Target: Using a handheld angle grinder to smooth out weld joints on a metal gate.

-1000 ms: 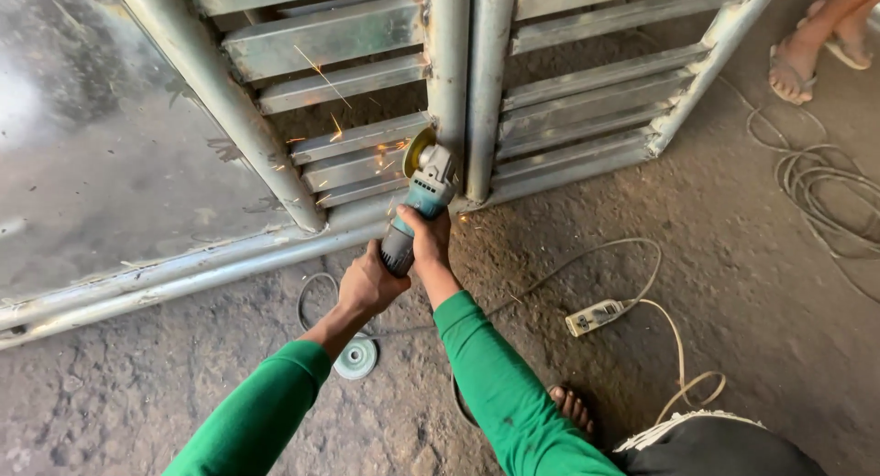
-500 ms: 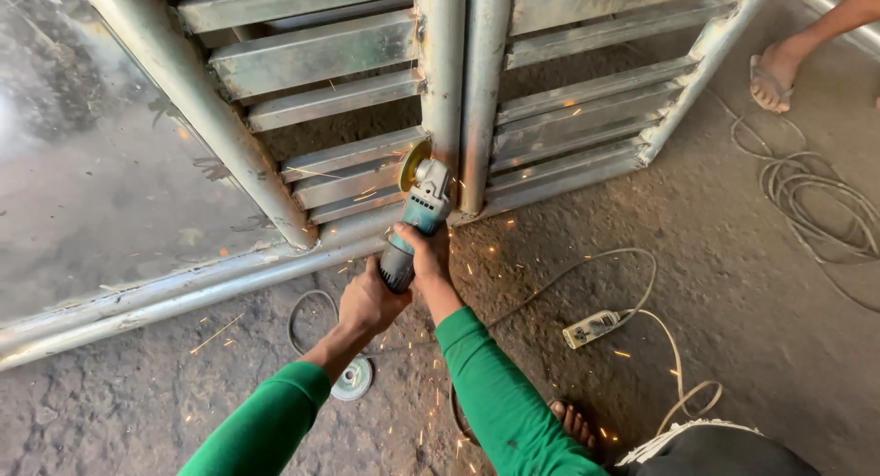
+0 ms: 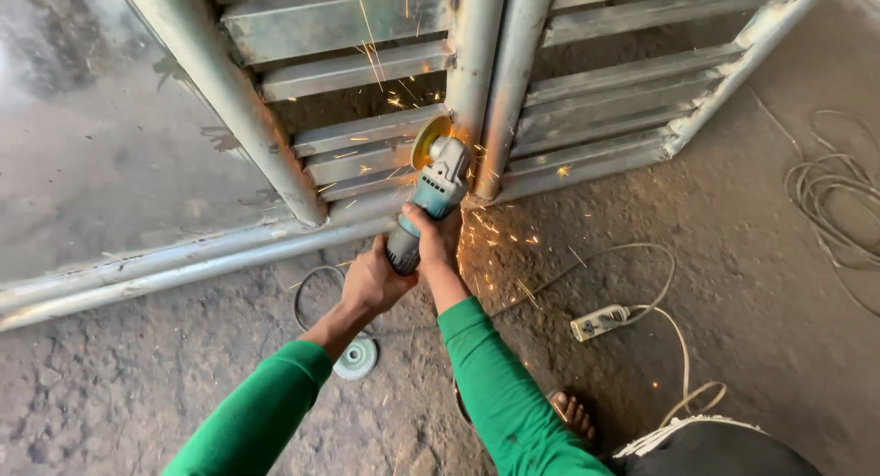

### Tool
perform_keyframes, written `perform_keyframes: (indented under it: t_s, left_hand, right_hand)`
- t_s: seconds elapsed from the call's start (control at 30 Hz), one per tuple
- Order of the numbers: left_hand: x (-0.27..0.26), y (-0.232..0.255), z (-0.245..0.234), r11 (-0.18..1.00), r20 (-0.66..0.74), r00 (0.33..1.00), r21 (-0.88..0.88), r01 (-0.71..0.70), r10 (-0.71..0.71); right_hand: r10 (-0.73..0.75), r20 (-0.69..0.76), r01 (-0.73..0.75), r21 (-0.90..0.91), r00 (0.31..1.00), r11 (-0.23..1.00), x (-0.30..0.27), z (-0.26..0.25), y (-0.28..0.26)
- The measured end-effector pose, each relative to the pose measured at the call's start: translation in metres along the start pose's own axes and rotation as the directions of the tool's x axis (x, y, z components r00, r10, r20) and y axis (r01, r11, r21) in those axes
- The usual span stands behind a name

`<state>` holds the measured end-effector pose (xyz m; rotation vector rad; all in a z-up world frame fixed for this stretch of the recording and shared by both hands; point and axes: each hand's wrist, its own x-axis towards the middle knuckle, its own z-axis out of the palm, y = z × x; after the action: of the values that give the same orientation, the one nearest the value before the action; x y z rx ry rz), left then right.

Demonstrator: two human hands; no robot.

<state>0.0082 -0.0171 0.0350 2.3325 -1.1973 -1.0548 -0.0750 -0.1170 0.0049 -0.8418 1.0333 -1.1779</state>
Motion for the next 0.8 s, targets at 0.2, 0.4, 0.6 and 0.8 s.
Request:
perform_keyframes:
  t_s: [0.2, 0.4, 0.6, 0.8]
  left_hand:
    - [0.004, -0.011, 0.009, 0.999, -0.031, 0.999, -0.036, -0.041, 0.039]
    - [0.012, -0.016, 0.009, 0.997, -0.025, 0.997, -0.040, -0.069, 0.068]
    - [0.004, -0.009, 0.006, 0.999, -0.037, 0.998, -0.006, -0.045, 0.044]
    - [-0.020, 0.017, -0.004, 0.999, -0.035, 0.999, -0.020, -0.029, 0.029]
  right_hand:
    - [-0.082, -0.027, 0.081, -0.050, 0.996, 0.996, -0.021, 0.009, -0.028]
    - [-0.077, -0.030, 0.075, -0.079, 0.997, 0.994, -0.022, 0.015, -0.026]
    - [-0.067, 0.005, 0.068, -0.070, 0.998, 0.995, -0.025, 0.014, -0.029]
    - [-0.068, 0.073, 0.071, -0.031, 0.995, 0.997, -0.015, -0.002, -0.022]
